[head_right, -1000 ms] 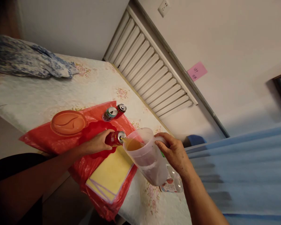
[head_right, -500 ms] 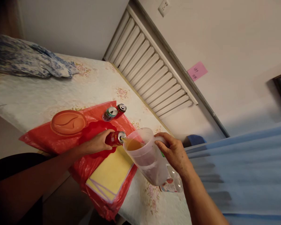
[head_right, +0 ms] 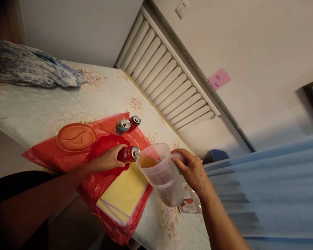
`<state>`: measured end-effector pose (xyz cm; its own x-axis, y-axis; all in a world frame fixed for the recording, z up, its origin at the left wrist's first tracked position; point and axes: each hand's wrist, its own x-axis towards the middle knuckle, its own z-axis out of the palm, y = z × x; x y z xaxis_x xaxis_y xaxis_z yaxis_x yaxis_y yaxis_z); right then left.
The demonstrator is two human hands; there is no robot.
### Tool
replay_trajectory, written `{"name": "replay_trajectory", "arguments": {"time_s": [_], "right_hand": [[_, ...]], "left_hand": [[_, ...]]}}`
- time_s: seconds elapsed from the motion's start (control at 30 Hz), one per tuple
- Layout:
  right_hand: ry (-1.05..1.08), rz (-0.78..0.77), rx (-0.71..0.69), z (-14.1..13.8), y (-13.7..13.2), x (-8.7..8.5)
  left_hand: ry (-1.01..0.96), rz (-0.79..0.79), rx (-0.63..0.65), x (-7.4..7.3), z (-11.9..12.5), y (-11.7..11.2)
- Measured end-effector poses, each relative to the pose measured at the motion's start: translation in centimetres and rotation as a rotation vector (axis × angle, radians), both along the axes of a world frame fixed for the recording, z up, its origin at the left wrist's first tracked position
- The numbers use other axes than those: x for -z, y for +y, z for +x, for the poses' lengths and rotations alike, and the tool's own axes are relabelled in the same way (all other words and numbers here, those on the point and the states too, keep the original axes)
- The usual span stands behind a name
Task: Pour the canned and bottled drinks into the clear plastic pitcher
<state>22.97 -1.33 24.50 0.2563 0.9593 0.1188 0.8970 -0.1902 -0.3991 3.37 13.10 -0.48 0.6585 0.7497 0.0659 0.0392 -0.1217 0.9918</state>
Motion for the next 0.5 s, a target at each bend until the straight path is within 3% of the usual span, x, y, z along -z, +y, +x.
{"name": "replay_trajectory", "arguments": {"time_s": [0.13, 0.27, 0.5], "right_hand": [[0.185, 0.066, 0.044, 1.0, -0.7, 1.5], [0.515, 0.169, 0.114, 2.0, -1.3, 3.2], [0.875, 0.446, 0.152, 1.3, -0.5, 5.0]], "left_hand": [[-0.03, -0.02, -0.004, -0.5, -0.3, -0.1], [-0.094, -0.032, -0.021, -1.0, -0.6, -0.1], [-0.169, -0.052, -0.169, -1.3, -1.1, 0.2]]}}
